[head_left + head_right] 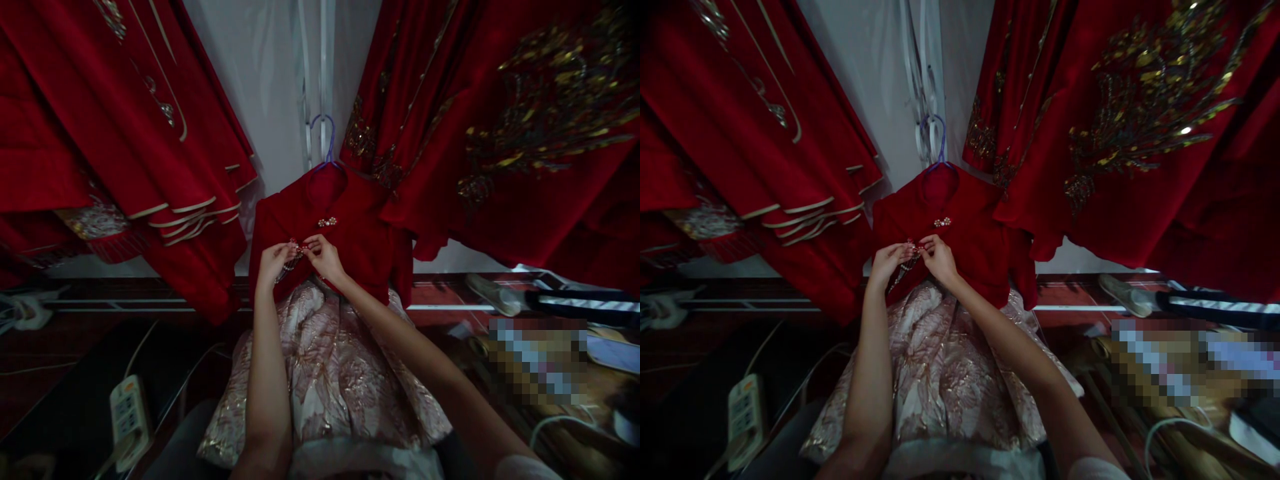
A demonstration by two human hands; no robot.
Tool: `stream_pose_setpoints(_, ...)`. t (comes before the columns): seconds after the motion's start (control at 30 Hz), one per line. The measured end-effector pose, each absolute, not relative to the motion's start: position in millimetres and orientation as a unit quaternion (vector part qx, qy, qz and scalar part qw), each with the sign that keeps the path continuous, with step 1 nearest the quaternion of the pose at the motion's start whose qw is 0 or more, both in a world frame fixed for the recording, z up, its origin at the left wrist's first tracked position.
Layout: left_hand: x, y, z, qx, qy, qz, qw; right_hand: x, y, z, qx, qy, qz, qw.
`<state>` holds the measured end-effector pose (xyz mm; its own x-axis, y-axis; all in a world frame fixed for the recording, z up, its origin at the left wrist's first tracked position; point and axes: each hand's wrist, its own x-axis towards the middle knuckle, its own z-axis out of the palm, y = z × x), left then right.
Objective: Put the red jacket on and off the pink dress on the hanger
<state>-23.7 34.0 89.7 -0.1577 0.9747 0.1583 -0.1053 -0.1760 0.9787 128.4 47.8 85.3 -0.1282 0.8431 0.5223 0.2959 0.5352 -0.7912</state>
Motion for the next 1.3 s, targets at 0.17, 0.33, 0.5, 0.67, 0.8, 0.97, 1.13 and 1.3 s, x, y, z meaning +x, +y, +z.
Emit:
stream_pose_setpoints(0.17,-21.9,35.3,87.8,0.470,0.466,0.608,0.438,122.2,52.7,86.1,-0.419,-0.703,0.233,0.525)
stream_pose_setpoints(0.33,-20.7,38.0,86.4,0.502,0.486,0.601,0.388,117.3,49.3,90.1,-0.430,-0.708,0.205,0.521)
stream_pose_setpoints(0.5,-20.8,40.2,85.5,0.535,0.513,0.594,0.313,114.9,42.4,94.6,-0.441,-0.708,0.193,0.517)
stream_pose_setpoints(0.67,-28.0,39.3,84.8,0.584,0.501,0.572,0.284,119.5,40.8,99.5,-0.413,-0.723,0.208,0.514)
stream_pose_setpoints(0.8,-35.5,40.0,77.1,0.595,0.569,0.503,0.263,144.8,33.8,99.7,-0.372,-0.761,0.268,0.458)
stream_pose_setpoints(0.97,-39.2,36.6,57.7,0.648,0.628,0.325,0.281,186.2,19.2,79.7,-0.419,-0.795,0.240,0.367)
stream_pose_setpoints(1.13,-38.1,32.6,50.5,0.626,0.628,0.261,0.381,193.5,18.6,50.1,-0.497,-0.775,0.218,0.325)
stream_pose_setpoints(1.3,-33.8,34.7,52.0,0.629,0.582,0.271,0.438,180.3,21.8,40.8,-0.504,-0.779,0.206,0.309)
